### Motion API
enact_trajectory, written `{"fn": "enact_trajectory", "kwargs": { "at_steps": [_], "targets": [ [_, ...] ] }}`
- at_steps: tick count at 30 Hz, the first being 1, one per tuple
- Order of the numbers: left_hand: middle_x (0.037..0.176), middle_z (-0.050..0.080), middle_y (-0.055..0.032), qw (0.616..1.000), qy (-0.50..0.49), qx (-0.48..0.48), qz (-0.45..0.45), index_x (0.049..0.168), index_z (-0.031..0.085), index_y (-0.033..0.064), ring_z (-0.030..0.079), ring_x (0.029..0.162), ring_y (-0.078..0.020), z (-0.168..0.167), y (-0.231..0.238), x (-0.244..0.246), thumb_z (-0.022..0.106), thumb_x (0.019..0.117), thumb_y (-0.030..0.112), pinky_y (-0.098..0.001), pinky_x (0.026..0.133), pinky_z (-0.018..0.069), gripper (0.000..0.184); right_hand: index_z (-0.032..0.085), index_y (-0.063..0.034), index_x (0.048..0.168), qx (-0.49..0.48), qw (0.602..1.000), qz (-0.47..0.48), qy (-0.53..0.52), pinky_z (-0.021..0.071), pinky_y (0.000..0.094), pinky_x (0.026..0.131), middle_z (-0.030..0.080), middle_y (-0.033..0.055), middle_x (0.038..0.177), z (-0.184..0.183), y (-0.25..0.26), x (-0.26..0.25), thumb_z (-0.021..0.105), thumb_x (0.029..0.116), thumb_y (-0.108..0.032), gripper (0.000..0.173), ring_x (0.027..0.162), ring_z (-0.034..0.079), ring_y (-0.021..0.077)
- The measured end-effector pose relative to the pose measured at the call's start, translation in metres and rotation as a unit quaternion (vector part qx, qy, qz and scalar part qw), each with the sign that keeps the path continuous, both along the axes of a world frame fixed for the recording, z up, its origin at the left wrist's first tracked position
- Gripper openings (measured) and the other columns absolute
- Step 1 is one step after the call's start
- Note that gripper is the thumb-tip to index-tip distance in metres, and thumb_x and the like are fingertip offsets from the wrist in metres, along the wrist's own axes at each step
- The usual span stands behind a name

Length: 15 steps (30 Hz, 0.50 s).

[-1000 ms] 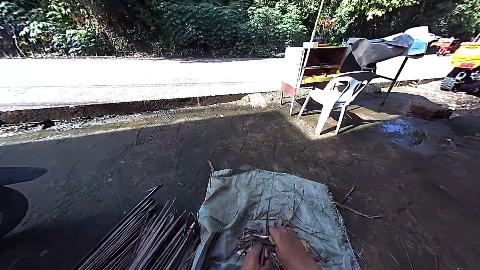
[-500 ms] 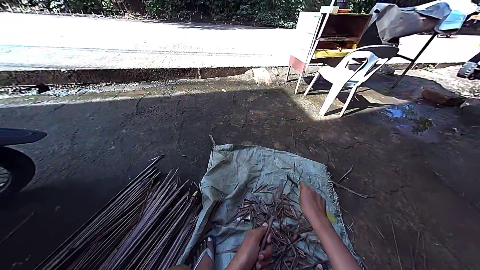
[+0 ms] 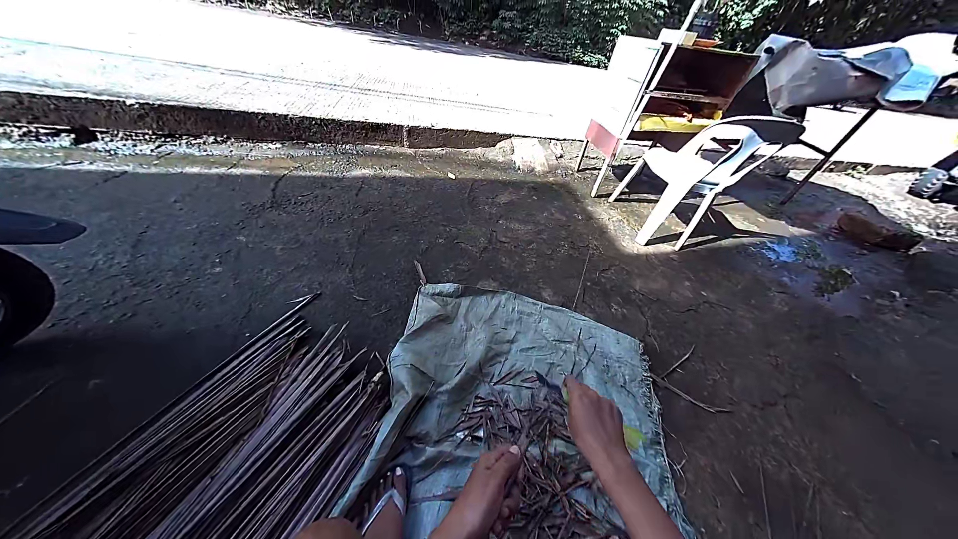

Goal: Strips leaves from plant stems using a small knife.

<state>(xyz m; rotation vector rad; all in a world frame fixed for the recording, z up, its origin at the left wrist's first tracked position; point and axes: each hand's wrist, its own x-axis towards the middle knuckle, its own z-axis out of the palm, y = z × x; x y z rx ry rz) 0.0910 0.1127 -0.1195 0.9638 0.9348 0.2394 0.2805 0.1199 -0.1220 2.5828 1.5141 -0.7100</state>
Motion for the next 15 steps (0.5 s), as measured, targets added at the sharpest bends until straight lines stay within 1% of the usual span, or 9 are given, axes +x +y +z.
{"fn": "enact_trajectory", "kwargs": {
  "at_steps": [2,4,6,8,9,10,11,13,15],
  "targets": [
    [0.052,0.038,0.0076,1.000,0.004,0.003,-0.024,0.087,0.049,0.0093,0.033,0.040,0.0007,-0.003,-0.002,-0.002,0.025,0.1127,0.016,-0.0135,0.042,0.0294,0.035,0.055,-0.0040,0.141,0.001,0.997,-0.077,-0.018,0.0514,0.0580,0.093,0.069,0.0231,0.125,-0.006,0.004,0.026,0.048,0.1042,-0.005,0.037,0.115,0.067,0.0428],
    [0.053,0.040,0.0072,1.000,0.007,0.002,-0.021,0.088,0.050,0.0081,0.036,0.040,0.0003,-0.007,0.000,-0.004,0.026,0.1129,0.016,-0.0136,0.042,0.0319,0.036,0.056,-0.0039,0.141,0.016,0.993,-0.114,-0.001,0.0501,0.0586,0.095,0.068,0.0242,0.125,-0.005,0.004,0.038,0.046,0.1055,-0.006,0.037,0.117,0.065,0.0433],
    [0.053,0.042,0.0065,1.000,0.010,0.000,0.018,0.089,0.052,0.0068,0.039,0.041,-0.0009,-0.009,0.004,-0.007,0.025,0.1134,0.018,-0.0147,0.043,0.0355,0.038,0.058,-0.0039,0.139,0.047,0.993,-0.077,0.071,0.0501,0.0596,0.095,0.069,0.0262,0.121,0.001,-0.002,0.027,0.048,0.1053,-0.006,0.036,0.115,0.066,0.0451],
    [0.052,0.041,0.0060,0.997,0.012,-0.014,0.073,0.087,0.052,0.0066,0.039,0.041,-0.0014,-0.005,0.008,-0.008,0.024,0.1141,0.019,-0.0151,0.043,0.0366,0.040,0.063,-0.0017,0.135,0.086,0.982,0.010,0.167,0.0517,0.0603,0.090,0.070,0.0273,0.110,0.000,-0.016,-0.003,0.049,0.1037,-0.005,0.034,0.104,0.068,0.0452],
    [0.052,0.041,0.0060,0.996,0.010,-0.025,0.088,0.087,0.051,0.0072,0.039,0.041,-0.0013,-0.003,0.010,-0.008,0.023,0.1143,0.019,-0.0149,0.043,0.0365,0.041,0.065,0.0003,0.131,0.099,0.972,0.051,0.208,0.0524,0.0595,0.087,0.071,0.0272,0.104,-0.002,-0.025,-0.020,0.050,0.1028,-0.005,0.032,0.098,0.069,0.0443],
    [0.051,0.040,0.0061,0.995,0.006,-0.039,0.094,0.087,0.049,0.0082,0.038,0.040,-0.0012,-0.001,0.011,-0.007,0.022,0.1144,0.020,-0.0146,0.042,0.0356,0.041,0.066,0.0029,0.127,0.094,0.964,0.084,0.235,0.0521,0.0596,0.085,0.070,0.0279,0.100,-0.001,-0.032,-0.036,0.050,0.1019,-0.004,0.030,0.095,0.069,0.0444],
    [0.051,0.039,0.0064,0.995,-0.002,-0.052,0.090,0.086,0.048,0.0095,0.036,0.040,-0.0009,-0.001,0.011,-0.007,0.021,0.1141,0.019,-0.0145,0.042,0.0342,0.040,0.065,0.0047,0.123,0.072,0.962,0.107,0.239,0.0513,0.0599,0.086,0.070,0.0286,0.100,0.002,-0.034,-0.046,0.050,0.1018,-0.004,0.028,0.097,0.068,0.0450],
    [0.050,0.037,0.0072,0.994,-0.018,-0.078,0.067,0.086,0.045,0.0117,0.035,0.039,-0.0003,-0.002,0.009,-0.006,0.016,0.1135,0.018,-0.0139,0.041,0.0328,0.040,0.064,0.0033,0.126,0.026,0.973,0.120,0.197,0.0505,0.0593,0.092,0.070,0.0272,0.110,0.004,-0.029,-0.052,0.050,0.1022,-0.004,0.029,0.107,0.068,0.0441],
    [0.049,0.036,0.0076,0.992,-0.016,-0.100,0.080,0.086,0.044,0.0123,0.034,0.039,0.0000,-0.005,0.007,-0.007,0.014,0.1143,0.022,-0.0138,0.041,0.0325,0.042,0.062,-0.0004,0.132,0.003,0.980,0.117,0.161,0.0506,0.0589,0.095,0.070,0.0249,0.118,0.000,-0.020,-0.050,0.050,0.1026,-0.005,0.032,0.113,0.067,0.0424]
  ]
}}
